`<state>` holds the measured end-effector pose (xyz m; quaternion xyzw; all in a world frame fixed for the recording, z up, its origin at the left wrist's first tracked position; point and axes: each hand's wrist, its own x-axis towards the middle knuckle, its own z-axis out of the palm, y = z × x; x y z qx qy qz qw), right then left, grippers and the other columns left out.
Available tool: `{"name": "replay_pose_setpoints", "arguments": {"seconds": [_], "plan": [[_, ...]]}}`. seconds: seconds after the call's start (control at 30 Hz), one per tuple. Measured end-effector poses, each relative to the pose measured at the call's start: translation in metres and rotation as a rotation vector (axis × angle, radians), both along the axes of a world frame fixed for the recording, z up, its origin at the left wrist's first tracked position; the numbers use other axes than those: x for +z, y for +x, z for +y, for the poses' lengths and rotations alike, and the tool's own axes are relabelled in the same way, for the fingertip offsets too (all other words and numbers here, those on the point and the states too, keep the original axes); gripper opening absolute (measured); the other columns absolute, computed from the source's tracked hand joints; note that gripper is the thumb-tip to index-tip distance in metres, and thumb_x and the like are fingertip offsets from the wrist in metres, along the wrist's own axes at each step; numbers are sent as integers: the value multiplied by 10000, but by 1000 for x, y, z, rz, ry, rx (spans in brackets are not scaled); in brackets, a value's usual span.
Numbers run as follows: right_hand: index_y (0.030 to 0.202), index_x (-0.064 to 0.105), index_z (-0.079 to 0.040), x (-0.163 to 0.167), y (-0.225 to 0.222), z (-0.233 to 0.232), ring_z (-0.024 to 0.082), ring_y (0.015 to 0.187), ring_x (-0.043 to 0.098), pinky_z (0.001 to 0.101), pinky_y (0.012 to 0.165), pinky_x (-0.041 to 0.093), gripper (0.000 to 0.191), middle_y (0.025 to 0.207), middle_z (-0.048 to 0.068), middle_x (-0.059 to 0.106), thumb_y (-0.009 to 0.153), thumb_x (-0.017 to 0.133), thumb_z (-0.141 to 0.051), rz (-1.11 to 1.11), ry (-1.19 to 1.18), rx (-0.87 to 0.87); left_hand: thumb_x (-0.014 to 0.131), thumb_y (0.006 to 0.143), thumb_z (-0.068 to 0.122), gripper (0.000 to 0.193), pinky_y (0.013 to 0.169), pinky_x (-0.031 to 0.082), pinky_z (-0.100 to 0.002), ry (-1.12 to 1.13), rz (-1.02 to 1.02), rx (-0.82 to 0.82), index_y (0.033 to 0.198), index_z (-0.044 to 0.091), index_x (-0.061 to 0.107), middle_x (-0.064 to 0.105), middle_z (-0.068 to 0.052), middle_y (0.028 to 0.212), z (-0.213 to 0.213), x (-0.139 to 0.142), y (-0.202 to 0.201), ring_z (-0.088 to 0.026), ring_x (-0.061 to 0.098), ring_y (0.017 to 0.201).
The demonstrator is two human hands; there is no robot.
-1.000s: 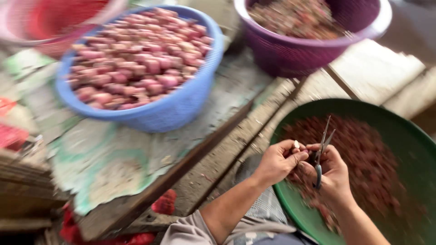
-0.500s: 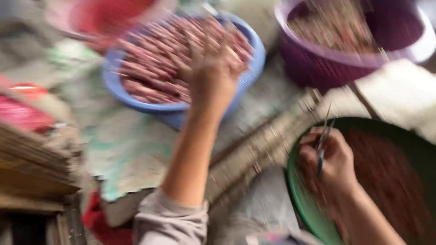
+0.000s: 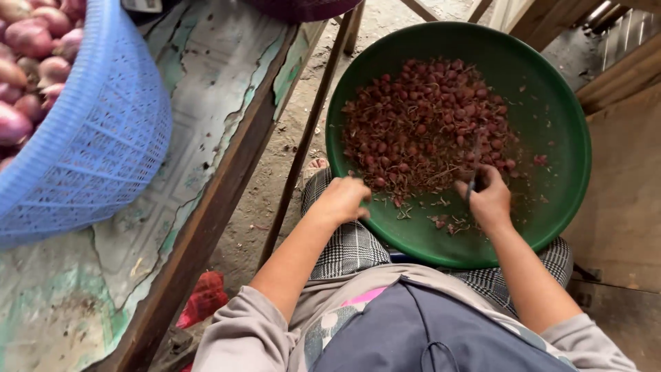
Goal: The person sits with a green tray of untrimmed shallots on their lap and uses scissors to cut the root ends and tops off the shallots one at a time. Trimmed shallots are placed into a blue basket on the table and the cut-off roots and skins are tossed into a purple basket.
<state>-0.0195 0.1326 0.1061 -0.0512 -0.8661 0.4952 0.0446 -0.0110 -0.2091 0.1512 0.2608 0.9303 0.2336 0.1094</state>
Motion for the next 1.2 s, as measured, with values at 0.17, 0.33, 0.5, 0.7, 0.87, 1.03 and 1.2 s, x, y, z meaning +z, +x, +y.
{"name": "replay_pose_setpoints", "arguments": {"seconds": [0.17, 0.33, 0.5, 0.7, 0.87, 1.03, 1.2], "plan": [[1305, 656, -96, -13, -32, -54, 231, 1032, 727, 359, 875, 585, 469, 1148, 122, 736, 870, 822, -144, 98, 265, 172, 926, 554, 309, 334, 937, 459, -457, -97, -38, -46, 809, 153, 777, 702, -30, 965, 13, -36, -2, -269, 626, 1064], [1249, 698, -85, -34, -55, -99, 337, 1079, 690, 408, 909, 564, 528, 1151, 169, 721, 734, 730, 28, 296, 376, 441, 912, 630, 327, 311, 907, 492, -495, -140, 16, -113, 826, 151, 747, 691, -75, 975, 29, -42, 29, -307, 633, 1035], [1162, 711, -124, -22, -52, -82, 351, 1053, 688, 447, 879, 555, 451, 1107, 133, 735, 719, 743, -45, 271, 582, 422, 907, 551, 308, 365, 897, 491, -530, -107, -139, -146, 812, 120, 734, 701, -96, 923, 37, -27, 17, -324, 651, 1004], [1140, 645, -50, 12, -27, -58, 225, 900, 718, 364, 765, 569, 378, 957, 117, 748, 793, 793, -78, -124, -195, 109, 779, 835, 188, 287, 773, 597, -384, 522, -237, 237, 1093, 79, 720, 791, -102, 1007, 71, -27, -14, -252, 770, 861], [1089, 620, -15, 31, -5, -54, 129, 798, 677, 298, 687, 548, 354, 865, 59, 704, 812, 813, -118, -143, -583, 31, 727, 893, 109, 261, 701, 582, -320, 885, -499, 379, 1141, 30, 704, 759, -116, 975, 116, -46, -17, -168, 709, 820], [1107, 569, -60, 50, 8, -44, 109, 756, 565, 303, 671, 500, 495, 832, 27, 621, 749, 866, -225, -102, -435, -7, 757, 881, 87, 307, 744, 531, -283, 915, -447, 453, 1180, 16, 763, 790, -75, 1046, 122, -44, -29, -138, 679, 850], [1073, 559, -49, 71, 11, -28, 215, 793, 645, 370, 736, 533, 612, 847, 96, 664, 671, 860, -399, -307, -101, 101, 753, 868, 88, 329, 782, 571, -259, 949, -652, 551, 1178, 5, 676, 772, -71, 1060, 109, -39, -65, -83, 705, 890]]}}
